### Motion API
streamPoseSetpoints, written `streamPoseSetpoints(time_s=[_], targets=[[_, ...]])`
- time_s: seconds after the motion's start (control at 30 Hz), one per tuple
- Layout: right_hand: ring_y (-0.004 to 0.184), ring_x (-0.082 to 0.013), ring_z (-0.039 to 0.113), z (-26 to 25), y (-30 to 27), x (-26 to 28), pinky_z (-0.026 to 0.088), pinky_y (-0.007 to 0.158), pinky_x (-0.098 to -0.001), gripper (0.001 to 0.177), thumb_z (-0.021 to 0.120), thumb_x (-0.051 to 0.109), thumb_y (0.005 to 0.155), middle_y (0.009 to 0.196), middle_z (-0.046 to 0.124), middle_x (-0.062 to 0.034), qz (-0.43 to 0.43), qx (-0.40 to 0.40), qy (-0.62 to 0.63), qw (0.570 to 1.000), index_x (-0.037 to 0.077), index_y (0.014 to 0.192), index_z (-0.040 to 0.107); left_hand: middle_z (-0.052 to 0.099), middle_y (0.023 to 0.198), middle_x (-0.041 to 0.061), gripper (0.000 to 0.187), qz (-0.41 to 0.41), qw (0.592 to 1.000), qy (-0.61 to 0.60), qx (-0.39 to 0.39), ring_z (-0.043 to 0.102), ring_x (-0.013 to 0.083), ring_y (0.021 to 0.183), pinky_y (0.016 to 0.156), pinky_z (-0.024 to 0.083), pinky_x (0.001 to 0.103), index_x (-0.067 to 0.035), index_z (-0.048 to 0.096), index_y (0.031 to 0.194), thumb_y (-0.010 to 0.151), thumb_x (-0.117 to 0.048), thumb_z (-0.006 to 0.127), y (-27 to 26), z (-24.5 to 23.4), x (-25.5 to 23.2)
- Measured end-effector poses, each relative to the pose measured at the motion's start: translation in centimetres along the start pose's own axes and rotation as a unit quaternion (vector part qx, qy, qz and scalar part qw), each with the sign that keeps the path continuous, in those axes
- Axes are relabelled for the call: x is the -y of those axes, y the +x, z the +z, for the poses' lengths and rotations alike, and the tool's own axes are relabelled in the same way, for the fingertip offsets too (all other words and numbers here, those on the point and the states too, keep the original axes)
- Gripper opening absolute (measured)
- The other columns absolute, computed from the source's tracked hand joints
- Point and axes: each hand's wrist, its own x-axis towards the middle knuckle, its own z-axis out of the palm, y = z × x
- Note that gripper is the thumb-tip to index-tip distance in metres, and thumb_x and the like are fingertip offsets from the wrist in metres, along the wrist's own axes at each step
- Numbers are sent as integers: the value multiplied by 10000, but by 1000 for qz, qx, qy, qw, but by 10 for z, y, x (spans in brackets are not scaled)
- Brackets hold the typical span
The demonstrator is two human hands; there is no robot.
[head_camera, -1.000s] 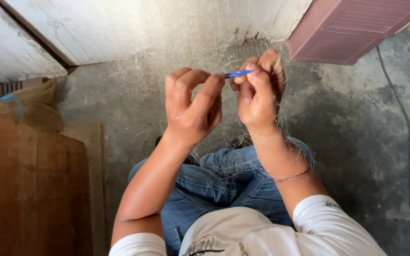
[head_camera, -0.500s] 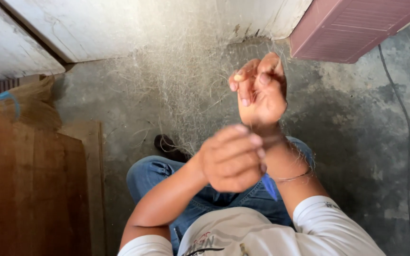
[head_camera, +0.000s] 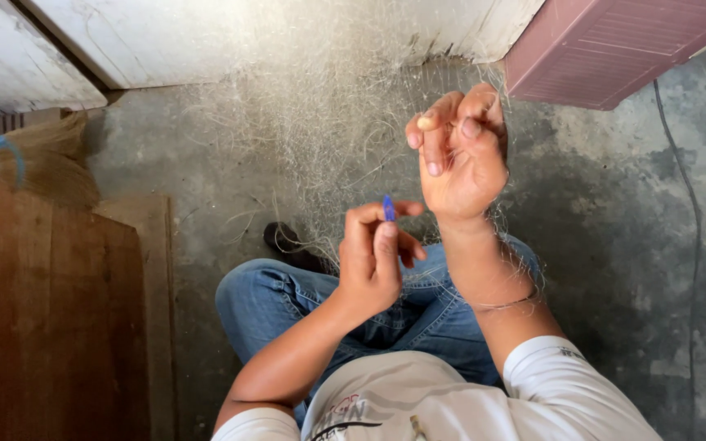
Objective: The person repairs a fine-mesh fishing net by threading the net into a clip with both hands, then pulling and cutting the net with the clip.
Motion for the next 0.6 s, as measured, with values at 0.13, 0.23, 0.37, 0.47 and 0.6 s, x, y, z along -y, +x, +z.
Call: streamPoseSetpoints(time_s=[0.13, 0.23, 0.37, 0.47, 0.6], targets=[[358, -71, 407, 3, 1, 1, 522, 716, -350, 222, 549, 180, 957, 938, 678, -171, -7, 11, -6, 1000, 189, 881, 341, 733, 895, 154, 129, -8, 998, 43, 37, 629, 187, 492, 433, 499, 299, 18, 479, 1100, 1071, -79, 399, -6, -5, -1], [370, -52, 415, 1, 2, 1, 518, 712, -336, 258, 582, 124, 938, 949, 678, -141, -17, 25, -30, 999, 200, 884, 341, 675, 756, 115, 181, 15, 995, 90, 48, 584, 220, 496, 450, 473, 323, -8, 585, 1156, 1019, -115, 536, -6, -8, -12], [426, -56, 391, 8, 2, 0, 433, 592, -235, 454, 688, -58, 873, 914, 632, -147, -55, 28, -110, 992, 187, 875, 306, 708, 735, 72, 177, 89, 988, 125, 19, 622, 279, 490, 460, 524, 354, -53, 747, 1057, 942, -110, 624, -8, -4, -20], [440, -41, 383, 4, 4, -3, 380, 517, -208, 480, 693, -83, 883, 925, 639, -163, -73, 32, -135, 988, 182, 863, 293, 671, 669, 56, 175, 118, 986, 115, 24, 563, 255, 436, 434, 508, 345, -39, 764, 989, 917, -105, 619, -12, -11, -11], [459, -71, 392, 1, 5, -5, 359, 443, -187, 467, 704, -82, 890, 914, 632, -180, -77, 32, -142, 986, 167, 841, 311, 595, 597, 23, 209, 160, 974, 147, 60, 521, 225, 400, 403, 496, 329, -60, 766, 973, 888, -85, 577, -9, -25, -10]])
